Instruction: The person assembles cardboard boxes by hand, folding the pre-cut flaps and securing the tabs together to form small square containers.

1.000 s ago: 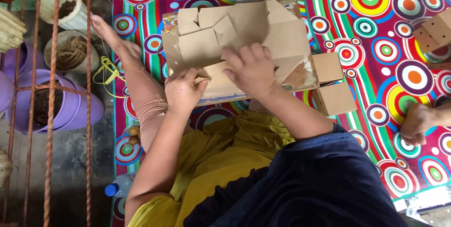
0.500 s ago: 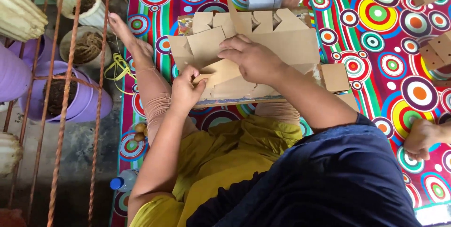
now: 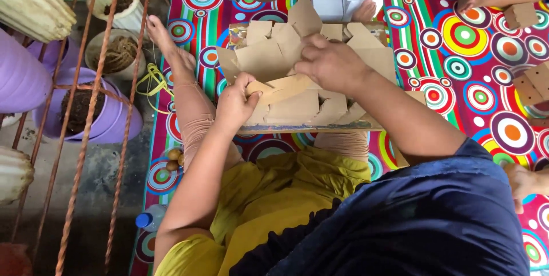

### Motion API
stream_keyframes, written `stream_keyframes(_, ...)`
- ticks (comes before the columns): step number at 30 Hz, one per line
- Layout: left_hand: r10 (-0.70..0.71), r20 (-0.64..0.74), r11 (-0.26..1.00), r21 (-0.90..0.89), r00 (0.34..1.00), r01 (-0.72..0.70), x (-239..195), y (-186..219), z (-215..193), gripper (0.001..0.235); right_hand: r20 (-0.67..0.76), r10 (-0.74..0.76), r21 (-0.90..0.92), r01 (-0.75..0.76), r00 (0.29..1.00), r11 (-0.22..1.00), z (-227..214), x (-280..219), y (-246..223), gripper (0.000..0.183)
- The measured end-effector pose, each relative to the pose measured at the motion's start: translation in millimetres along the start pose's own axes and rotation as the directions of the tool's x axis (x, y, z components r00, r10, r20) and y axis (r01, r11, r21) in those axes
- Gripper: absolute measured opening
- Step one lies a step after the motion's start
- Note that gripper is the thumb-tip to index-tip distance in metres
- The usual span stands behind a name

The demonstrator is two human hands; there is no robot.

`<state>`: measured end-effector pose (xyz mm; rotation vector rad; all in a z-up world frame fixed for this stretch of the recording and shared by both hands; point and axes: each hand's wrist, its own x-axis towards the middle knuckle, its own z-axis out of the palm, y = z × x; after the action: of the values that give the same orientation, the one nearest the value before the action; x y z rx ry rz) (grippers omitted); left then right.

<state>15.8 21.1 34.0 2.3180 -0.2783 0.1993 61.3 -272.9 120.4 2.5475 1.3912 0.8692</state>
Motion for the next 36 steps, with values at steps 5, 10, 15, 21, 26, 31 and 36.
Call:
stream_keyframes(5,0.037,0.060,0.999,0.022,0.998,-0.038,-1,47,-29,0.034,-0.025,0.010,-0.036,-0.011,1.000,0.999,-30,7,-19,0.014)
stream_keyframes(10,0.114,0.165,0.992,0.027,0.980,-0.120,-5,94,-56,0.034,0.118,0.108,0.096,-0.119,0.987,0.988,-36,0,-39,0.024)
stream_keyframes(15,0.215,0.290,0.974,-0.138,0.933,-0.181,-14,125,-79,0.028,0.016,0.100,0.235,-0.101,0.995,0.967,-88,-6,-60,0.022)
stream_keyframes(21,0.302,0.301,0.939,-0.256,0.904,-0.229,-11,124,-63,0.030,-0.075,0.096,0.102,-0.089,0.993,0.991,-92,-17,-99,0.008)
stream_keyframes(26,0.335,0.321,0.914,-0.338,0.886,-0.223,-7,122,-57,0.027,-0.232,0.105,0.171,-0.066,0.967,0.983,-65,-32,-110,0.012)
stream_keyframes(31,0.374,0.350,0.899,-0.362,0.859,-0.245,0,117,-49,0.026,-0.399,0.020,0.211,0.070,0.917,0.975,-31,-38,-123,0.015)
stream_keyframes(36,0.369,0.327,0.878,-0.431,0.870,-0.210,3,107,-50,0.026,-0.469,0.303,0.549,0.005,0.830,0.836,-40,-24,-106,0.017)
